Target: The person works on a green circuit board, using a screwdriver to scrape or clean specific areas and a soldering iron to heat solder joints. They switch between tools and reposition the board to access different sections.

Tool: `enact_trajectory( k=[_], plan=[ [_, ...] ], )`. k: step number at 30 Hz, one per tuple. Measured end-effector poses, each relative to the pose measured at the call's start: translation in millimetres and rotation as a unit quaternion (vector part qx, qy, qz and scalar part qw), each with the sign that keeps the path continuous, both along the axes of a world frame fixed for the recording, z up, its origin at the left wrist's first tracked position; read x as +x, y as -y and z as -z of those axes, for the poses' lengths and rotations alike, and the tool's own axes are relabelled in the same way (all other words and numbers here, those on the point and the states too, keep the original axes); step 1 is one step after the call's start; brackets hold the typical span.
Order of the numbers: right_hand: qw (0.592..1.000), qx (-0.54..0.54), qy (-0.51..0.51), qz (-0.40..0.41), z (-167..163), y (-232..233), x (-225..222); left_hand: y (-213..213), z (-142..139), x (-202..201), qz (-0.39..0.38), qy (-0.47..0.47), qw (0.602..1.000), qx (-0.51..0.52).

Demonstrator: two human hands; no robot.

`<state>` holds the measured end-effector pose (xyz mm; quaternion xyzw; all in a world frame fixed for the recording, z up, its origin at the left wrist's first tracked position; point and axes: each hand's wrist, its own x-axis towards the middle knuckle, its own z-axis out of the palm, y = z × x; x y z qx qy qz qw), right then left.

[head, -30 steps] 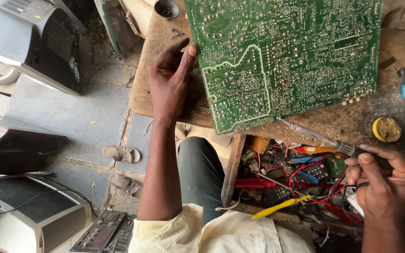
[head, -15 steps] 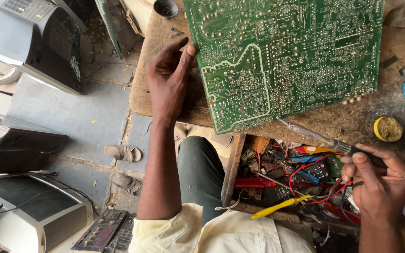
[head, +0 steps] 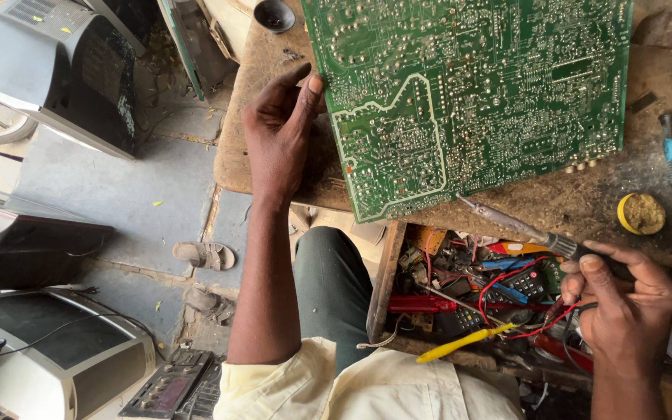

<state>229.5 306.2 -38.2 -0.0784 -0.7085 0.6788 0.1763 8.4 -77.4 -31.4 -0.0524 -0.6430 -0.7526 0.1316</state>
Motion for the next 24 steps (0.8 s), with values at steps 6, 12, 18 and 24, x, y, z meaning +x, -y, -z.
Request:
enact_trajectory(
  k=[6, 12, 18, 24],
  plan=[
    [0.999, -0.027, 0.009, 0.015, 5.7, 0.4, 4.1, 1.7, 2.5, 0.8, -0.003, 0.005, 1.0, -0.003],
    [0.999, 0.002, -0.039, -0.023, 10.4, -11.7, 5.8, 1.2, 1.5, 0.5, 0.001, 0.002, 1.0, 0.01],
    [0.999, -0.028, -0.044, -0.011, 10.7, -11.9, 4.8, 4.8, -2.8, -0.3, 0.0, 0.005, 1.0, 0.004],
    [0.999, -0.032, -0.014, 0.009, 7.7, -5.3, 3.7, 6.0, -3.4, -0.4, 0.004, -0.001, 1.0, 0.009]
  ],
)
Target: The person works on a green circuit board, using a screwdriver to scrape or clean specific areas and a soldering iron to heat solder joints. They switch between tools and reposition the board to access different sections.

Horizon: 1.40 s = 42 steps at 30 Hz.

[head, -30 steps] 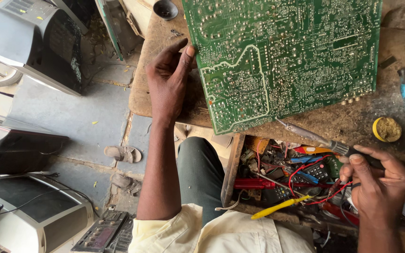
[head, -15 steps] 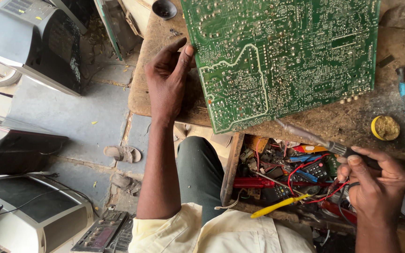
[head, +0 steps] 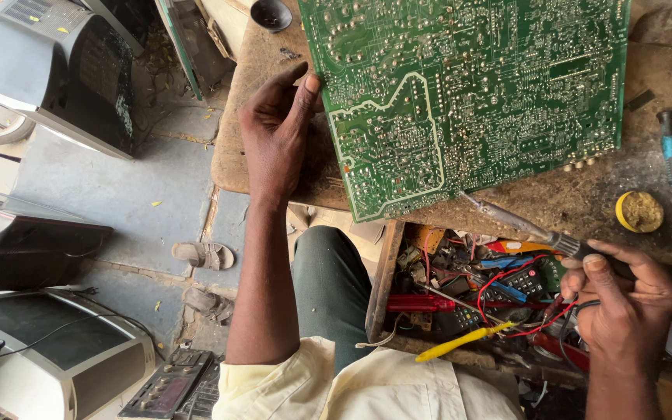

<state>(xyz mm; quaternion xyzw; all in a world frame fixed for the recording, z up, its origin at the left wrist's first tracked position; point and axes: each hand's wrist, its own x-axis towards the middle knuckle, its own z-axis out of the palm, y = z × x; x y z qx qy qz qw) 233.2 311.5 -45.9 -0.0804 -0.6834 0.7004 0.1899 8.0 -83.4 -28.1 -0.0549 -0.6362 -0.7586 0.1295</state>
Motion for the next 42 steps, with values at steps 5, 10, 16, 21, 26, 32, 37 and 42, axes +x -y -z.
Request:
enact_trajectory(
  k=[5, 10, 16, 21, 26, 32, 37, 42],
  plan=[
    [1.0, -0.021, 0.008, 0.004, -4.9, 5.2, -3.6, -0.3, -1.3, -2.1, -0.005, 0.001, 1.0, -0.01],
    [1.0, -0.02, 0.013, 0.01, -14.1, 12.0, -2.7, 7.0, -11.1, -2.6, 0.001, -0.001, 1.0, 0.005],
    [1.0, -0.011, 0.005, 0.002, -4.5, 10.6, 1.2, 2.6, -1.5, 3.3, 0.005, -0.008, 1.0, 0.016],
    [1.0, -0.011, 0.0, 0.01, 16.8, 2.6, 10.2, -3.9, 18.4, 11.8, 0.0, -0.004, 1.0, 0.011],
    [0.999, -0.032, -0.009, 0.007, 23.1, -0.1, 16.2, -4.5, 21.7, 14.8, -0.004, 0.002, 1.0, 0.006],
    [1.0, -0.023, -0.005, -0.003, 25.3, -0.9, 17.5, -2.9, 20.2, 18.8, 0.0, 0.0, 1.0, 0.009],
    [1.0, -0.026, -0.01, -0.002, 31.9, -2.3, 19.3, -4.6, 22.4, 22.1, -0.002, 0.002, 1.0, 0.01],
    [0.999, -0.034, 0.002, 0.001, 32.4, -3.5, 22.4, -5.4, 24.9, 23.8, -0.001, 0.002, 1.0, 0.013]
  ],
)
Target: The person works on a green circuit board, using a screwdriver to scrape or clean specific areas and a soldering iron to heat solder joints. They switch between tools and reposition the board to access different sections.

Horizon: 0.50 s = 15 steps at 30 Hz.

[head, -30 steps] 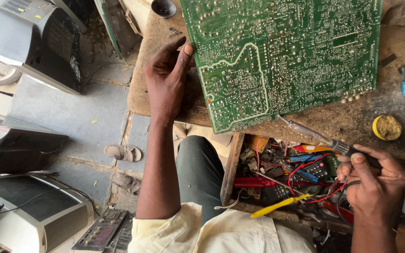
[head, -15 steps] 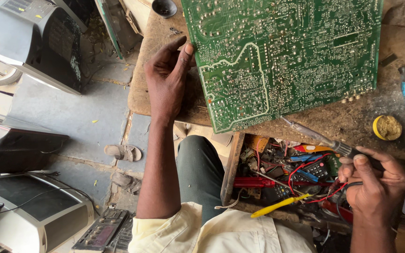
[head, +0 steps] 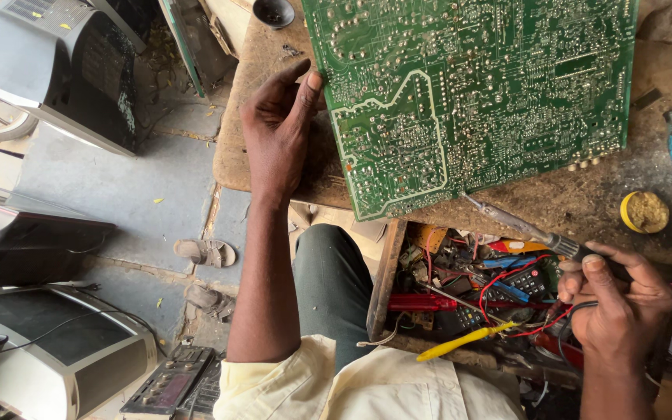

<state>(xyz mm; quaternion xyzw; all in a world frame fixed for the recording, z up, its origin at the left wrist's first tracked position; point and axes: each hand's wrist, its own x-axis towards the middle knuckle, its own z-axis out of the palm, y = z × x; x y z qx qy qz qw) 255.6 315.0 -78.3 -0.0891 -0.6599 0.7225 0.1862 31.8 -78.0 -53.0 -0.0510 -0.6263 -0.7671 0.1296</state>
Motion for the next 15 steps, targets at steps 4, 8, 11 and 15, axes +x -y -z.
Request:
enact_trajectory(
  k=[4, 8, 11, 15],
  plan=[
    [1.0, -0.002, -0.005, -0.003, -0.2, 0.2, 0.7, 0.1, -0.3, 1.6, 0.003, -0.006, 1.0, 0.006],
    [1.0, -0.007, -0.005, 0.004, 3.0, -1.7, 2.8, -0.2, 0.6, 1.8, -0.003, -0.001, 1.0, -0.005],
    [1.0, -0.002, -0.009, 0.012, 5.9, -4.9, 5.9, -2.1, 4.4, 3.7, -0.002, -0.001, 1.0, 0.001],
    [1.0, -0.01, -0.007, 0.015, 9.1, -7.2, 7.6, -2.6, 6.1, 5.8, 0.0, -0.002, 1.0, 0.001]
  ],
)
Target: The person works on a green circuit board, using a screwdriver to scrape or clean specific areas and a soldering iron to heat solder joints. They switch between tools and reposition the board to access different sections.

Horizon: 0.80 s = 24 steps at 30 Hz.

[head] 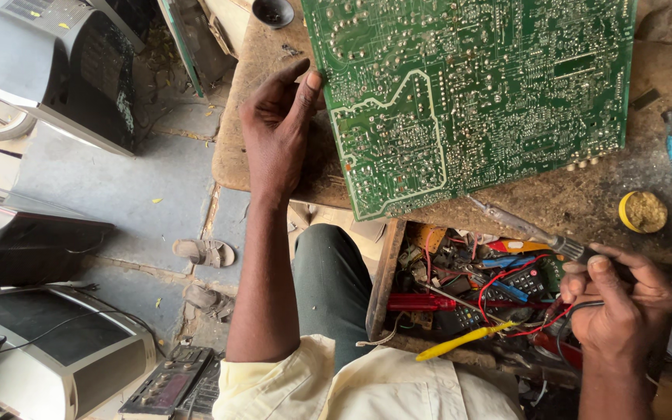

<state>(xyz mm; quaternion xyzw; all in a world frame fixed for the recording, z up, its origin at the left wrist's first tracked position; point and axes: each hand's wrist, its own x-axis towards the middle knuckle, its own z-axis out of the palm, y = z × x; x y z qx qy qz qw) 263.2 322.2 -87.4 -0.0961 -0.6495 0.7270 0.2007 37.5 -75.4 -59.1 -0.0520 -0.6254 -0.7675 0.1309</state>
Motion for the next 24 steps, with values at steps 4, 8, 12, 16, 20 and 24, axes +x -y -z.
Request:
enact_trajectory(
  k=[4, 8, 12, 16, 20, 24],
  plan=[
    [1.0, 0.012, -0.013, -0.018, 0.2, 0.3, -1.7, 3.3, -3.4, 0.1, -0.009, 0.007, 1.0, -0.016],
    [0.999, 0.0, -0.022, -0.035, -0.8, 2.3, -4.8, 3.0, -5.5, -0.5, 0.0, -0.008, 1.0, 0.009],
    [0.999, 0.002, -0.02, -0.035, -1.5, 5.1, -7.8, 3.4, -4.9, -2.1, -0.001, -0.007, 1.0, 0.005],
    [1.0, 0.0, -0.011, -0.028, -4.7, 7.1, -8.2, 5.9, -8.7, -3.3, -0.005, 0.001, 1.0, -0.005],
    [1.0, -0.008, -0.004, -0.021, -8.0, 6.4, -4.6, 5.4, -11.1, -2.1, -0.004, -0.005, 1.0, -0.003],
    [1.0, -0.008, -0.017, -0.014, -7.5, 4.5, 0.7, 4.9, -10.2, 2.7, -0.004, 0.003, 1.0, -0.005]
  ],
)
